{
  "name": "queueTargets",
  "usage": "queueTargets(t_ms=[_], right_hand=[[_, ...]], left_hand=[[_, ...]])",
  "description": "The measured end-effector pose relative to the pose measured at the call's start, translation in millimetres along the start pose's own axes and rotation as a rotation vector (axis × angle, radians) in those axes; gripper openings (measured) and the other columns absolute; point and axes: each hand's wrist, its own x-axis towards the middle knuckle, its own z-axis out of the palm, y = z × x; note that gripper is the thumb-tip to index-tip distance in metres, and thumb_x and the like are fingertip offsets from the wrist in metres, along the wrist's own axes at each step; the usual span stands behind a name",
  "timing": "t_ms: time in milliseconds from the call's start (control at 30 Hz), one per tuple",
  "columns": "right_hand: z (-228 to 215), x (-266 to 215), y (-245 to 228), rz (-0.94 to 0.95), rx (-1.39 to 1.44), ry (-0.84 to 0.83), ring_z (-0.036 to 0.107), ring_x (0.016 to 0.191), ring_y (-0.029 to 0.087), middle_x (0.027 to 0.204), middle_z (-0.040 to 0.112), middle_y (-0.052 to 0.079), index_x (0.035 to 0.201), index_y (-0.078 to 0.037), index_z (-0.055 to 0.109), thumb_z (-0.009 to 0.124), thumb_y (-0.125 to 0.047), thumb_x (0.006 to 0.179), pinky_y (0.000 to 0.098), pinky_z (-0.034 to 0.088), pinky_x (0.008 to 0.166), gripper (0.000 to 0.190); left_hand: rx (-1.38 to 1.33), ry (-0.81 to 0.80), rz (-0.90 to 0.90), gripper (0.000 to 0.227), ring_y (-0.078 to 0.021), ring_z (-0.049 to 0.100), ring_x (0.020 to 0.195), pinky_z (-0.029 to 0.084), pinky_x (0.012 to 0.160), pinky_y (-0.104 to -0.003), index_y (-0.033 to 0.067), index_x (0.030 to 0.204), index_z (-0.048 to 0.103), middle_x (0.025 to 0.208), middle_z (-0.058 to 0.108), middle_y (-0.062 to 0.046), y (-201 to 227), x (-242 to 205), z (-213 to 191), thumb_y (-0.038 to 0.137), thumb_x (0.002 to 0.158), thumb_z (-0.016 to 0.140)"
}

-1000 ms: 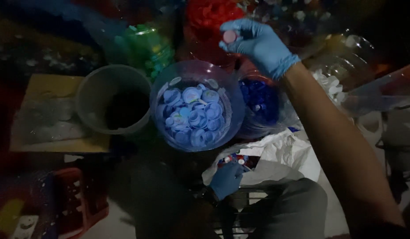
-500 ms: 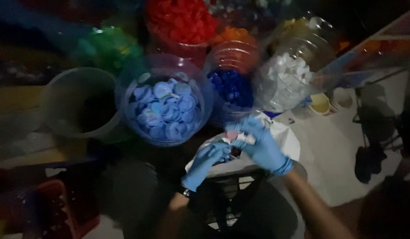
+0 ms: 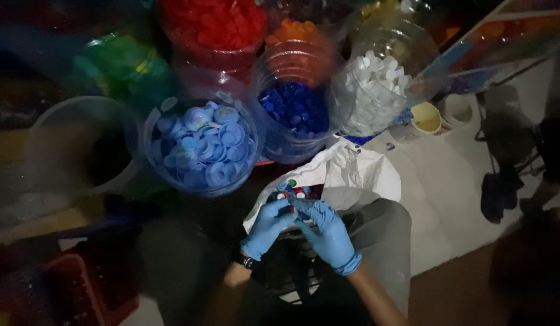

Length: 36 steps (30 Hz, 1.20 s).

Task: The person sorts small plastic bottle caps by color, picking them from a white bag and placing them into corresponding clear containers filled with red, blue, white, and other colored caps. The person handles the caps by hand and occasionally adjusts the bag.

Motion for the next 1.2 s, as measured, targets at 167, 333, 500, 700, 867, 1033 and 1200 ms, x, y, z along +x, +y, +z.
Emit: queueTargets(t_ms=[167, 333, 500, 700, 867, 1033, 1200], right_hand=[[3, -5, 9, 0.033, 0.056, 0.022, 0.064, 0.091, 0.047, 0.113, 0.075, 0.018, 0.114, -0.019, 0.077, 0.079, -0.005, 0.084, 0.0493, 0.063, 0.072, 0.033], [-5, 2, 15, -0.127, -0.19, -0.023, 0.067, 0.088, 0.034, 0.107, 0.076, 0.01, 0.111, -0.016, 0.077, 0.082, -0.016, 0.084, 0.0421, 0.058, 0.075, 0.027], [-15, 17, 12, -0.174, -0.184, -0.065, 0.059, 0.076, 0.05, 0.095, 0.074, 0.024, 0.093, -0.009, 0.076, 0.077, -0.014, 0.089, 0.0499, 0.056, 0.052, 0.007], [-10, 13, 5, -0.365, -0.502, 0.001, 0.06, 0.071, 0.039, 0.082, 0.066, 0.012, 0.094, -0.018, 0.071, 0.071, -0.019, 0.092, 0.0406, 0.049, 0.049, 0.003], [-11, 13, -14, -0.318, -0.394, -0.018, 0.046, 0.077, 0.045, 0.083, 0.058, 0.032, 0.12, 0.017, 0.065, 0.054, -0.004, 0.103, 0.033, 0.058, 0.079, 0.03], [25, -9, 46, -0.146, -0.348, -0.005, 0.053, 0.063, 0.036, 0.076, 0.06, 0.011, 0.107, -0.017, 0.073, 0.066, -0.014, 0.096, 0.0399, 0.052, 0.044, 0.014], [23, -7, 38, 0.05, -0.009, 0.014, 0.054, 0.069, 0.043, 0.084, 0.065, 0.018, 0.1, -0.012, 0.074, 0.066, -0.015, 0.098, 0.0474, 0.057, 0.051, 0.008]], left_hand=[[-0.187, 0.032, -0.07, 0.018, -0.013, 0.069, 0.1, 0.062, 0.087, -0.036, 0.0083, 0.109, 0.078, 0.106, 0.075, -0.003, -3, -2, 4, 0.013, 0.093, 0.071], [-0.133, -0.01, -0.039, 0.019, -0.0153, 0.065, 0.1, 0.058, 0.095, -0.034, 0.0016, 0.111, 0.076, 0.114, 0.074, -0.009, 66, -21, -6, 0.009, 0.097, 0.065], [-0.758, -0.133, -0.484, 0.018, -0.0223, 0.067, 0.111, 0.046, 0.106, -0.038, 0.0079, 0.116, 0.069, 0.126, 0.072, -0.018, 8, 3, -22, 0.005, 0.103, 0.058], [-0.704, -0.013, -0.326, 0.015, -0.034, 0.066, 0.106, 0.053, 0.105, -0.046, -0.0059, 0.11, 0.07, 0.116, 0.07, -0.028, -5, 4, -2, -0.004, 0.096, 0.066], [-1.071, 0.003, -0.415, 0.018, -0.0424, 0.061, 0.119, 0.047, 0.114, -0.05, -0.0053, 0.116, 0.064, 0.121, 0.068, -0.025, -51, 22, -4, 0.003, 0.101, 0.063], [-0.612, -0.048, -0.24, 0.028, -0.0478, 0.065, 0.104, 0.052, 0.106, -0.057, -0.0081, 0.122, 0.066, 0.11, 0.07, -0.033, -66, 26, -21, 0.007, 0.099, 0.068], [-0.395, -0.091, -0.11, 0.025, -0.0504, 0.067, 0.099, 0.057, 0.098, -0.063, -0.0089, 0.12, 0.068, 0.109, 0.072, -0.031, -103, 32, -26, 0.002, 0.098, 0.067]])
